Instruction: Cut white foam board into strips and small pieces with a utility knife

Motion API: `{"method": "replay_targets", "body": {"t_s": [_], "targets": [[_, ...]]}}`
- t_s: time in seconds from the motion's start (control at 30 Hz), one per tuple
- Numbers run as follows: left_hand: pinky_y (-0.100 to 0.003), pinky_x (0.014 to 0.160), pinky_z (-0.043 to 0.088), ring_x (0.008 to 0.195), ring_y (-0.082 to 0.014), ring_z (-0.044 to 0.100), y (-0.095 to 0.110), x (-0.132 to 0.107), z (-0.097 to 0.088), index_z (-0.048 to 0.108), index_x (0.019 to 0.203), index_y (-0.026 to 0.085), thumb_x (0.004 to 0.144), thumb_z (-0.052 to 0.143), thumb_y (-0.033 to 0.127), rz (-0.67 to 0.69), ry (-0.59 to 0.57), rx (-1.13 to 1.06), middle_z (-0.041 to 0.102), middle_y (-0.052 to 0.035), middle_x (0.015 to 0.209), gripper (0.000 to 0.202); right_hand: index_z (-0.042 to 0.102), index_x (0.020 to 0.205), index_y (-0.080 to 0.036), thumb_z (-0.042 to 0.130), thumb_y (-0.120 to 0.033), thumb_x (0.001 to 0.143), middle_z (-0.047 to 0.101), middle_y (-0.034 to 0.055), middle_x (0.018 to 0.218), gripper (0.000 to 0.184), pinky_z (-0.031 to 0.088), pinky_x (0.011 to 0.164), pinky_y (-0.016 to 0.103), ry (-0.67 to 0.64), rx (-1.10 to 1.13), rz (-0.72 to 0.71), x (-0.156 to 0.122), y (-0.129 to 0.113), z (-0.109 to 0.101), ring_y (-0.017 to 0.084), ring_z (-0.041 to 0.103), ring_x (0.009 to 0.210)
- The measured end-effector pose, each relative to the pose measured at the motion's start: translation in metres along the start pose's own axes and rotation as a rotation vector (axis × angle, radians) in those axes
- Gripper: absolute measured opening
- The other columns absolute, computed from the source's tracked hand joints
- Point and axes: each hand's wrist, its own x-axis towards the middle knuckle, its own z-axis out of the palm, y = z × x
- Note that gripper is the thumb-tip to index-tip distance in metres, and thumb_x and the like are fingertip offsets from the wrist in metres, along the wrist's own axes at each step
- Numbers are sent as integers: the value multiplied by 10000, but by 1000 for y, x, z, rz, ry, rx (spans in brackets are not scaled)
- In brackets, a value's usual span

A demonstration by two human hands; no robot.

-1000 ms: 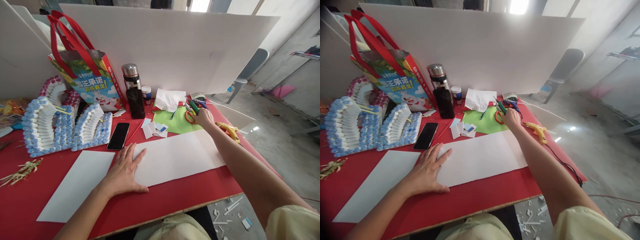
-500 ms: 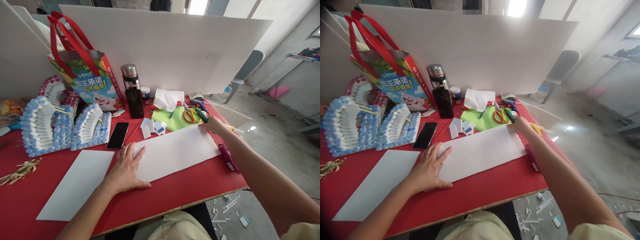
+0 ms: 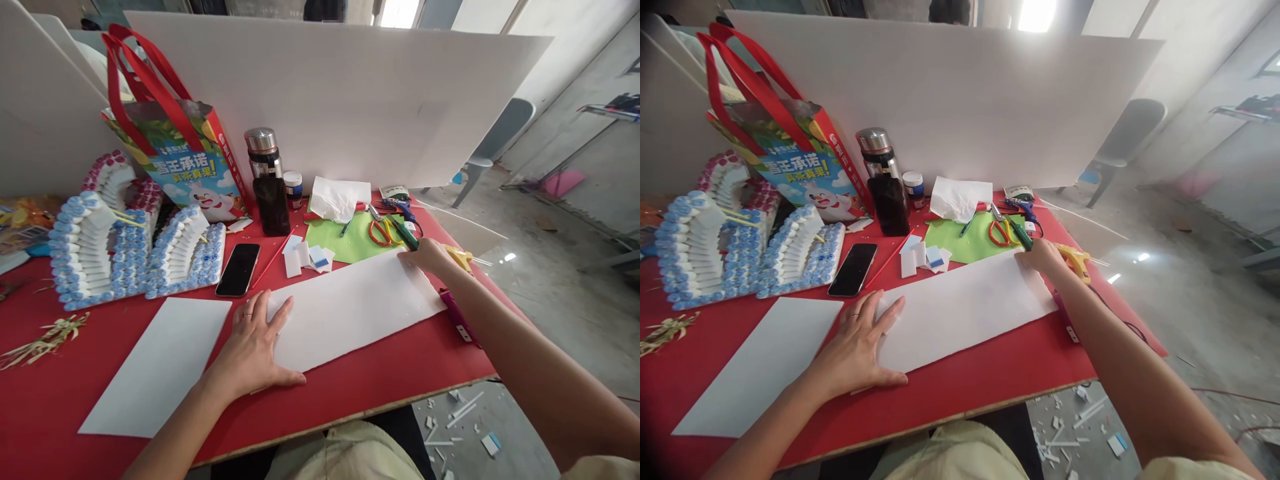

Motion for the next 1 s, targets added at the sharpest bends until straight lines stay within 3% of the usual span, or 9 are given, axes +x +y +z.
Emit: {"method": "replay_targets", "body": {"t_s": [0.17,0.3,0.43,0.57,0.83,1.0], "targets": [[-658,1152,216,1493,-489,102,-1,-1,4,241,1580,328,522,653,891,13,14,23,134,-182,1629,1267,623,900,-172,657,-466,795,651,98,893,314,398,602,297,186,-16,-82,11,-22,5,236,598,805],[-667,1137,246,1482,-506,116,-6,-3,7,224,1582,345,535,645,894,44,28,15,110,-167,1641,1255,649,929,-150,699,-446,770,649,147,1008,340,428,645,305,132,-31,-47,26,-51,10,266,611,904],[-657,1156,223,1488,-499,117,-12,-7,8,236,1581,337,530,625,915,98,26,21,95,-162,1648,1260,656,882,-139,730,-359,728,638,134,934,278,436,613,298,75,-7,-13,37,-59,12,256,616,853],[-653,1161,218,1495,-492,108,-14,-8,8,227,1583,335,543,597,929,110,29,30,76,-167,1651,1253,618,812,-151,746,-391,714,590,88,812,289,411,558,285,34,31,4,37,-52,6,217,587,752],[-670,1155,227,1495,-510,90,-15,-3,8,205,1585,347,547,625,909,147,29,24,-12,-146,1671,1253,519,800,-204,713,-387,713,546,25,692,281,332,456,271,-71,226,63,-10,-46,1,143,489,532],[-666,1153,241,1504,-501,65,-17,0,7,172,1588,357,571,606,911,130,6,11,-50,-137,1676,1237,481,710,-224,691,-344,674,498,-32,607,245,318,474,264,-50,286,-84,-55,-30,-3,124,442,513]]}}
